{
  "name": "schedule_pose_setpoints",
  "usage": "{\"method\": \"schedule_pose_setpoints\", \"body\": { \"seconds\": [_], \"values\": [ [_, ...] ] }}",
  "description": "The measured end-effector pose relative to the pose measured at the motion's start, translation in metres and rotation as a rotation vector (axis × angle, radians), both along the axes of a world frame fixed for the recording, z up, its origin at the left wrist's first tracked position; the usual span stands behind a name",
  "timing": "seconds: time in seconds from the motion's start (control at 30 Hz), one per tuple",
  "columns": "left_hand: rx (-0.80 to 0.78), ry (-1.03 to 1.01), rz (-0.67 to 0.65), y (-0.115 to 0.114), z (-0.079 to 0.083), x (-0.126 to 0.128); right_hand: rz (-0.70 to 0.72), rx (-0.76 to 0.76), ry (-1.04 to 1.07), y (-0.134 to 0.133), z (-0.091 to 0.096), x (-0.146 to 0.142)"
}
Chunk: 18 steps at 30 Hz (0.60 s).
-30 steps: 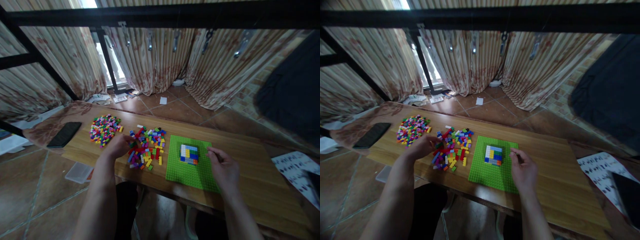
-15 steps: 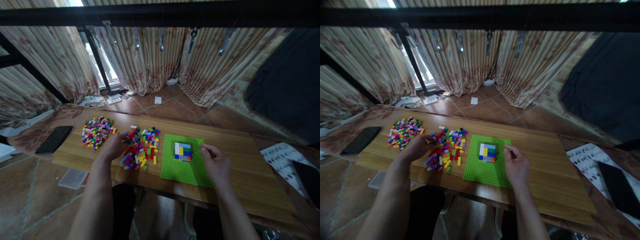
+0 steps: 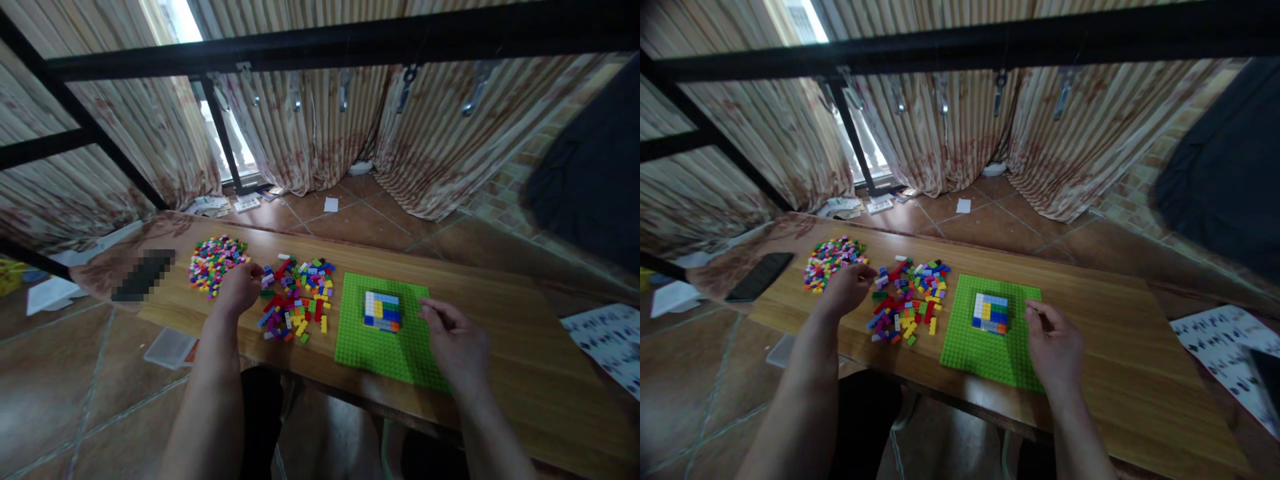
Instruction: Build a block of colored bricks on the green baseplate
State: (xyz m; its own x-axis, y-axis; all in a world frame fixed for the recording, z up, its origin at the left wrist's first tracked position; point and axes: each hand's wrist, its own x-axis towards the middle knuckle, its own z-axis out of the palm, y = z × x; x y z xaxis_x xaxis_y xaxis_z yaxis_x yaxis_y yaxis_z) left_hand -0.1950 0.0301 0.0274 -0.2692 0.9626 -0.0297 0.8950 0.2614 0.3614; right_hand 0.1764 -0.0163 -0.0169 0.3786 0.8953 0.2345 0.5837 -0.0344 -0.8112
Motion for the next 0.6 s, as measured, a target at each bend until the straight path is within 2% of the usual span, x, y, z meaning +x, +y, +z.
{"method": "schedule_pose_setpoints", "body": {
  "seconds": [0.23, 0.5, 0.6],
  "values": [
    [-0.117, -0.066, -0.162, -0.007, -0.004, -0.002, 0.030, -0.010, -0.010, 0.000, -0.003, -0.002],
    [-0.128, -0.101, -0.127, -0.006, -0.009, -0.003, 0.035, -0.013, -0.030, 0.000, 0.001, -0.006],
    [-0.065, -0.192, -0.187, -0.007, -0.005, -0.003, 0.036, -0.031, -0.019, 0.000, 0.001, -0.005]
  ]
}}
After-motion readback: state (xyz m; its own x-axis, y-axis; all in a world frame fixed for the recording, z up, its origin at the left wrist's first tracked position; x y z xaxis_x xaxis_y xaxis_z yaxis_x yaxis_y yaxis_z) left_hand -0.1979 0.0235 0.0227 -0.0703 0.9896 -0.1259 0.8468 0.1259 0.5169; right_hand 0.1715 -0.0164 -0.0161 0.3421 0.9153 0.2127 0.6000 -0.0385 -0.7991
